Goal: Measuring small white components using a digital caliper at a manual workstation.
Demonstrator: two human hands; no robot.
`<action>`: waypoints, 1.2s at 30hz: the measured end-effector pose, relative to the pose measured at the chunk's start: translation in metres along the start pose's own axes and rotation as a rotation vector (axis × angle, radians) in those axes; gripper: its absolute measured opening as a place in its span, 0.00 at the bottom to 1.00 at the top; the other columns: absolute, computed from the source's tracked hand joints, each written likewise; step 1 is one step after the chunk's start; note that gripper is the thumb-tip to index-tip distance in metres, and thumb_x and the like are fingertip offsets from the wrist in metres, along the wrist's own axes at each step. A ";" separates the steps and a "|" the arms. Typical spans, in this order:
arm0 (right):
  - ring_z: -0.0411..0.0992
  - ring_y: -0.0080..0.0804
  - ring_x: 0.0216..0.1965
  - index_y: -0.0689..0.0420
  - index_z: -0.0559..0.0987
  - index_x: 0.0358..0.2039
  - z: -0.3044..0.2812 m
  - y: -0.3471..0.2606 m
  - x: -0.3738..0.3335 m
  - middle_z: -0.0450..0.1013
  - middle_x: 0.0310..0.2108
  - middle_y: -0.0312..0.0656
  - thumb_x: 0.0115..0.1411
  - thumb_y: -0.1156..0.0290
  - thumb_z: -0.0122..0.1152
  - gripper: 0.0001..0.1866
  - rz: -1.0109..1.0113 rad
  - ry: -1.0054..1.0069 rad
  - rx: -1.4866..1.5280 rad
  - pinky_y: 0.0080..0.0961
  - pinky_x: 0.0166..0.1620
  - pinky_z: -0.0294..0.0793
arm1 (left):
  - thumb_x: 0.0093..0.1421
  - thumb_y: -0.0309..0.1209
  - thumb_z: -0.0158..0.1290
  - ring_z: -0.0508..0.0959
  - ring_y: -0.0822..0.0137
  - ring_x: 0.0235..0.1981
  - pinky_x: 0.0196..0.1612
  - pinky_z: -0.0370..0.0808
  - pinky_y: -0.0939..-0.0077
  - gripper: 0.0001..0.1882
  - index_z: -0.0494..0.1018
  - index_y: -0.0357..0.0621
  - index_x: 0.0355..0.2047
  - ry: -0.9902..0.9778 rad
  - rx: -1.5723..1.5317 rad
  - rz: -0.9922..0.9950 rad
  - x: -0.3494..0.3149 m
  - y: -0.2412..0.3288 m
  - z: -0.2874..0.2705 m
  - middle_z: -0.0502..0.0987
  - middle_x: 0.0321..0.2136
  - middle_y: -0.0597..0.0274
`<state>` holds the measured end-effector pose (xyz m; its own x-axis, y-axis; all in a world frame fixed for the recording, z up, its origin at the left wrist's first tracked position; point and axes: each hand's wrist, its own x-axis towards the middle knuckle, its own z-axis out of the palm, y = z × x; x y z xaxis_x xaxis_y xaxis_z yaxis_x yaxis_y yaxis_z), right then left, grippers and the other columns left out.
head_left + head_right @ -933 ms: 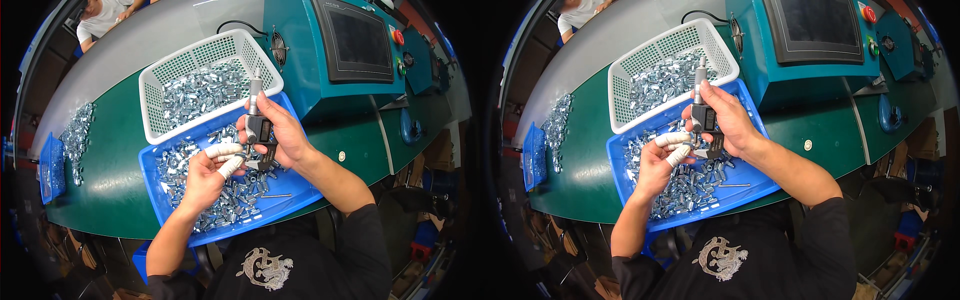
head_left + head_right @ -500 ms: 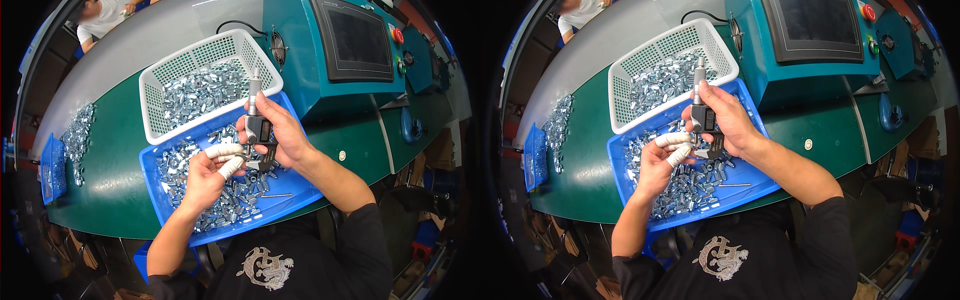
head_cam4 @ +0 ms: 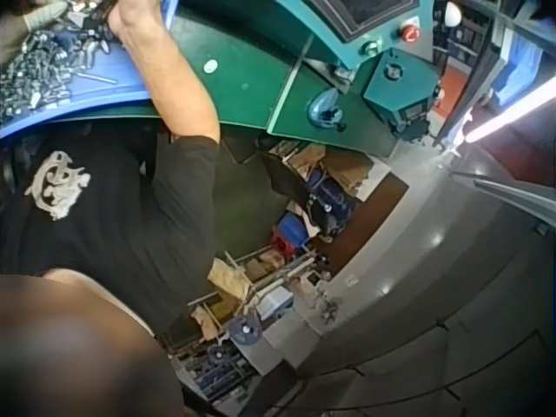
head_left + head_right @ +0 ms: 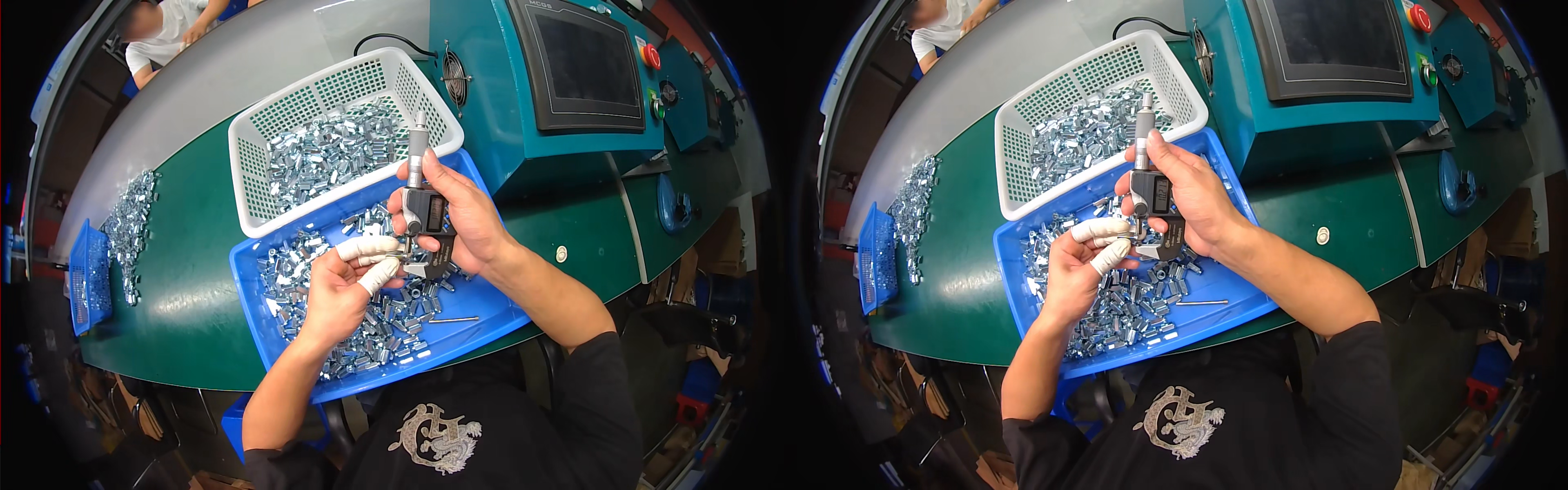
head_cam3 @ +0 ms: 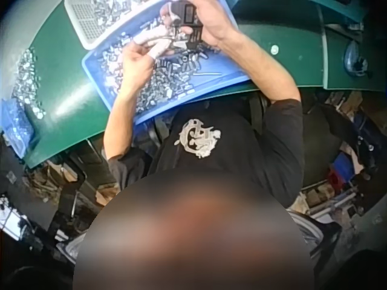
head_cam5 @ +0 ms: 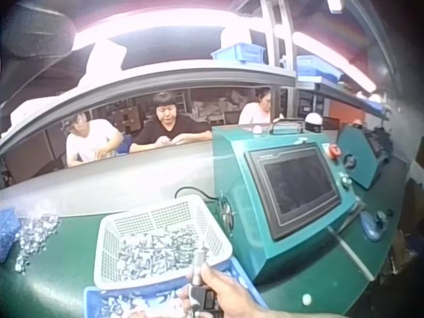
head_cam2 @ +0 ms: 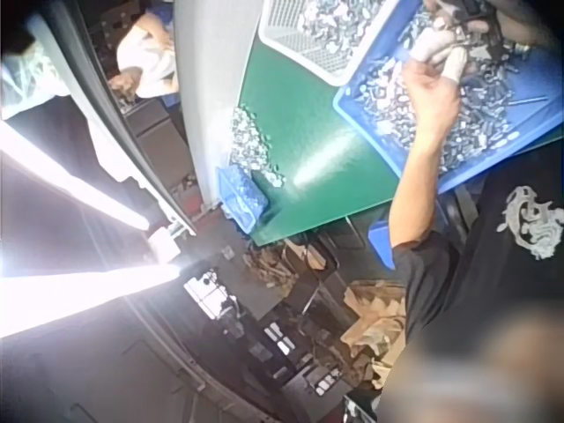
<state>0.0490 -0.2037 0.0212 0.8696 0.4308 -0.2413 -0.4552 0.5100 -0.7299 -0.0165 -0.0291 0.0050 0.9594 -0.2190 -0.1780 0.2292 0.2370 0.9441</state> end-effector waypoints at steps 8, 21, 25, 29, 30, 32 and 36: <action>0.75 0.27 0.26 0.55 0.68 0.41 0.000 0.000 0.000 0.73 0.29 0.43 0.66 0.49 0.41 0.20 -0.004 0.024 -0.025 0.14 0.14 0.64 | 0.57 0.20 0.53 0.79 0.66 0.36 0.37 0.81 0.73 0.11 0.73 0.36 0.42 -0.004 -0.004 0.001 0.001 -0.002 -0.002 0.78 0.38 0.56; 0.75 0.27 0.27 0.54 0.67 0.47 -0.003 0.002 0.000 0.73 0.30 0.43 0.67 0.50 0.39 0.21 0.001 0.003 0.017 0.14 0.15 0.66 | 0.57 0.20 0.54 0.79 0.66 0.36 0.38 0.81 0.72 0.12 0.73 0.36 0.43 -0.010 0.004 0.000 0.001 -0.002 -0.002 0.78 0.38 0.57; 0.75 0.25 0.26 0.53 0.67 0.43 -0.002 0.001 -0.001 0.74 0.29 0.43 0.66 0.51 0.41 0.18 -0.002 0.008 0.020 0.14 0.15 0.65 | 0.57 0.20 0.54 0.79 0.66 0.36 0.38 0.81 0.71 0.12 0.73 0.36 0.43 -0.005 -0.001 -0.006 0.001 -0.003 -0.003 0.78 0.38 0.57; 0.75 0.26 0.26 0.52 0.67 0.41 0.001 0.001 0.002 0.73 0.29 0.43 0.66 0.51 0.44 0.17 0.003 0.043 -0.004 0.13 0.14 0.64 | 0.57 0.21 0.54 0.79 0.67 0.37 0.41 0.79 0.72 0.12 0.73 0.36 0.43 0.005 0.086 0.025 0.001 -0.004 -0.005 0.78 0.38 0.57; 0.75 0.26 0.26 0.53 0.67 0.41 0.003 0.001 0.002 0.73 0.29 0.43 0.66 0.53 0.44 0.16 -0.001 0.054 -0.008 0.13 0.14 0.64 | 0.57 0.21 0.55 0.79 0.68 0.37 0.42 0.78 0.73 0.12 0.73 0.36 0.43 0.013 0.142 0.063 0.000 -0.004 -0.005 0.78 0.37 0.57; 0.74 0.26 0.25 0.54 0.67 0.41 0.003 0.001 0.001 0.73 0.29 0.42 0.66 0.54 0.44 0.16 -0.015 0.054 -0.039 0.13 0.14 0.63 | 0.56 0.23 0.57 0.78 0.71 0.37 0.42 0.76 0.78 0.12 0.73 0.36 0.42 0.005 0.277 0.078 0.001 -0.001 -0.005 0.78 0.35 0.60; 0.74 0.26 0.25 0.55 0.68 0.42 0.002 0.001 -0.002 0.73 0.29 0.42 0.67 0.54 0.42 0.17 -0.036 0.055 -0.055 0.14 0.13 0.63 | 0.55 0.26 0.59 0.78 0.75 0.35 0.38 0.74 0.82 0.12 0.75 0.38 0.40 -0.034 0.353 0.075 0.003 -0.002 -0.008 0.79 0.33 0.63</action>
<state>0.0462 -0.2027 0.0228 0.8951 0.3706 -0.2480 -0.4136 0.4821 -0.7723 -0.0122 -0.0225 0.0006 0.9641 -0.2459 -0.1005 0.0813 -0.0869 0.9929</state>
